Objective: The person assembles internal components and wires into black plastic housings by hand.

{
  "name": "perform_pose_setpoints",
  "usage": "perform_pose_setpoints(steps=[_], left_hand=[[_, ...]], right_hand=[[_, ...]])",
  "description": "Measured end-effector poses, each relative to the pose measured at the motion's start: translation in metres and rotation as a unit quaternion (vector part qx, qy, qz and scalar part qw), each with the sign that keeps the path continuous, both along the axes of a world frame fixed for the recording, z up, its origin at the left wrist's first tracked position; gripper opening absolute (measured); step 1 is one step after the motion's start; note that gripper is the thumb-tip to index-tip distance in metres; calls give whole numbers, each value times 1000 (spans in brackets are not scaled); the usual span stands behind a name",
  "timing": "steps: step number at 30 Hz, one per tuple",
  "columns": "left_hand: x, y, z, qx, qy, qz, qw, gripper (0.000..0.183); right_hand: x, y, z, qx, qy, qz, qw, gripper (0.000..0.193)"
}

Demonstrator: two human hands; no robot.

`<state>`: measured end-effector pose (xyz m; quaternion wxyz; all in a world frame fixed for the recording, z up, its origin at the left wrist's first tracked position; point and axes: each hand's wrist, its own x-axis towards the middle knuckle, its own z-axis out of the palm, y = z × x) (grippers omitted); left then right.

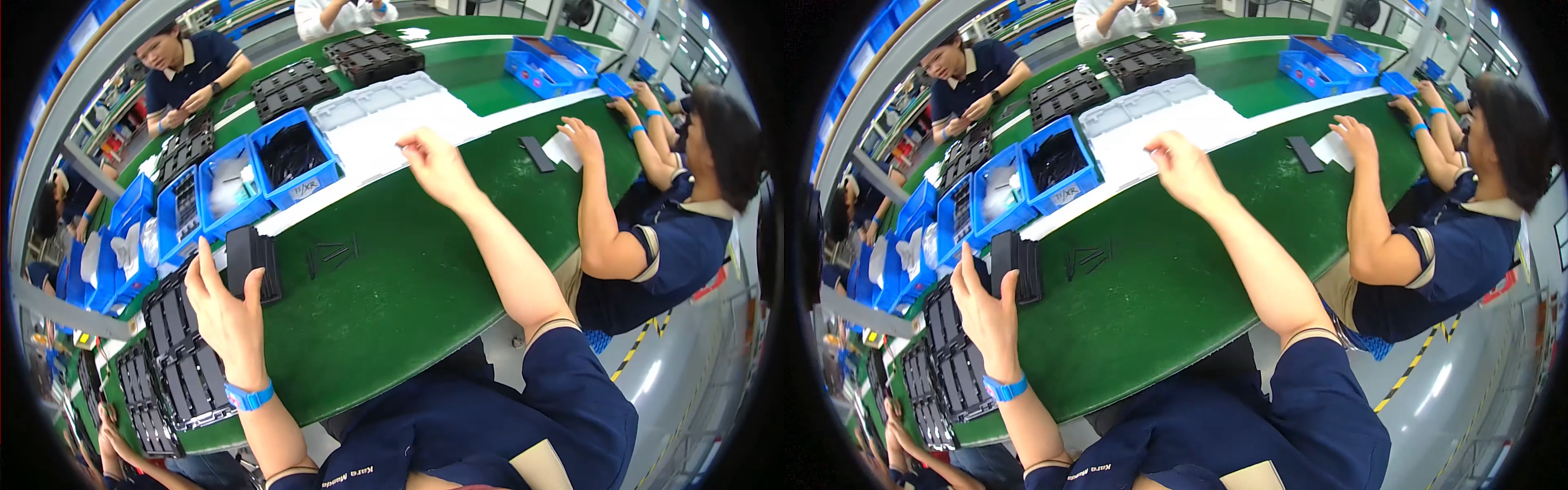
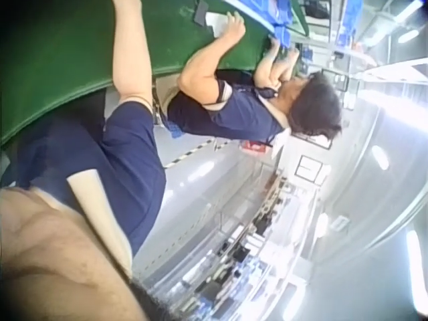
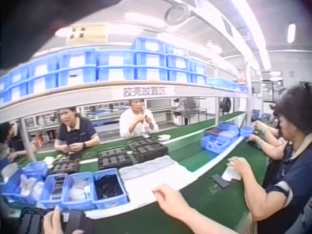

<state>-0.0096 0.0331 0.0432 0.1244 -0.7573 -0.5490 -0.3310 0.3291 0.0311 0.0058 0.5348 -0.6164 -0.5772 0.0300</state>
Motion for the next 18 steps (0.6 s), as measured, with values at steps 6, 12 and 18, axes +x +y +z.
perform_pose_setpoints(steps=[6,12,18], left_hand=[[23,-25,-1,45,-68,-305,949,52],[44,-64,-23,-93,14,-433,896,43],[41,-68,-34,-139,48,-423,894,36]], right_hand=[[148,-38,-42,-8,-55,-263,963,13],[248,-98,-76,-246,15,-436,866,19],[195,-85,-65,-219,16,-352,910,20]])
